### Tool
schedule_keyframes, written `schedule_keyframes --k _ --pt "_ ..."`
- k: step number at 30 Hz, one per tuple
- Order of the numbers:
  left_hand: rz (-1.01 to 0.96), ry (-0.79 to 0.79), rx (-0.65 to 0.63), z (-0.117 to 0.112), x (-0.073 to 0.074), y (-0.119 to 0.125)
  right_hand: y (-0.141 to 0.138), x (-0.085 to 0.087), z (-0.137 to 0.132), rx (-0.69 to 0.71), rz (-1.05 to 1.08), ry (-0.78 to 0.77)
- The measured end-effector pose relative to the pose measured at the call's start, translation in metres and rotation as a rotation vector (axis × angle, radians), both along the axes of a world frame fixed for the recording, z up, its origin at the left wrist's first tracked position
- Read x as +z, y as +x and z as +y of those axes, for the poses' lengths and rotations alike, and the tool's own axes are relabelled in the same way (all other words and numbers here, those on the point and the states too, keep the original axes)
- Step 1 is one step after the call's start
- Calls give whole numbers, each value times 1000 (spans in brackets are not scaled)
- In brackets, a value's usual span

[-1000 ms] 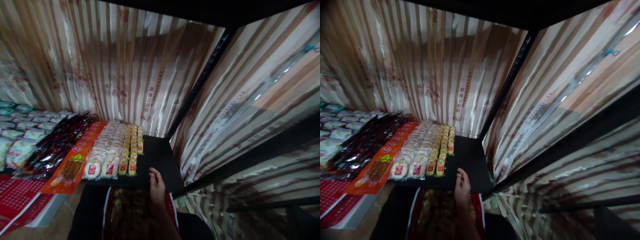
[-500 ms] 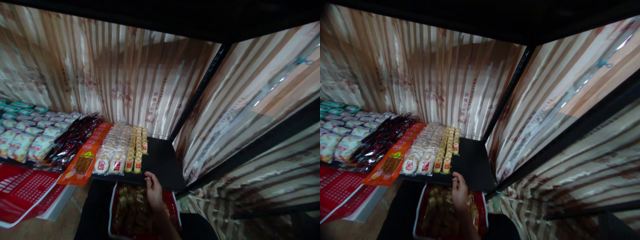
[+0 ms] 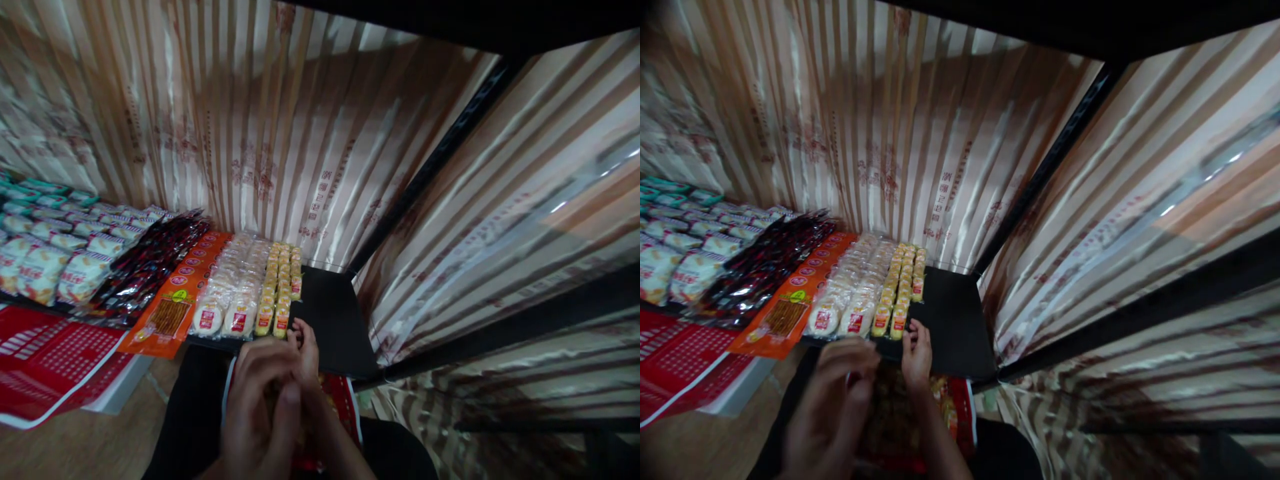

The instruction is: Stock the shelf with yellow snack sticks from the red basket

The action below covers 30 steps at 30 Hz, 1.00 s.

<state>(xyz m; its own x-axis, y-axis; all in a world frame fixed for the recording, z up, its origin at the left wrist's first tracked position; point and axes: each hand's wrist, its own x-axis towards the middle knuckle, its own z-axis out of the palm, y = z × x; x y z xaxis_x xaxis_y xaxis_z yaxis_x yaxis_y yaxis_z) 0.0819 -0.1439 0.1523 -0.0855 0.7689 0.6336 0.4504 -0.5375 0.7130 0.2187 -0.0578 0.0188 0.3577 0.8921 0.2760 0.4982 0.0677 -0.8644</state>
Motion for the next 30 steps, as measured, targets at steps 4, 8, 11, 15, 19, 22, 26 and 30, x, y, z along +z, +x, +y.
schedule_keyframes --k 4,8,11,15,19,22,26,30 --pt "279 92 194 64 -55 7 2 -1 14 -41 -21 -21" --pt "509 21 306 95 -107 6 4 -5 26 -10 -23 -68" --pt "563 16 345 107 -122 6 5 -6 30 6 -28 -85" --pt "573 1 372 117 -127 8 6 -5 32 31 -39 -87" --pt "572 15 357 122 -129 10 5 -5 34 29 -59 -61" --pt "541 17 345 122 -131 10 3 -5 35 35 -66 -53" --pt "516 4 334 122 -134 10 1 -3 36 57 -82 -62" --pt "508 -7 326 123 -137 10 -1 -4 36 57 -86 -63"
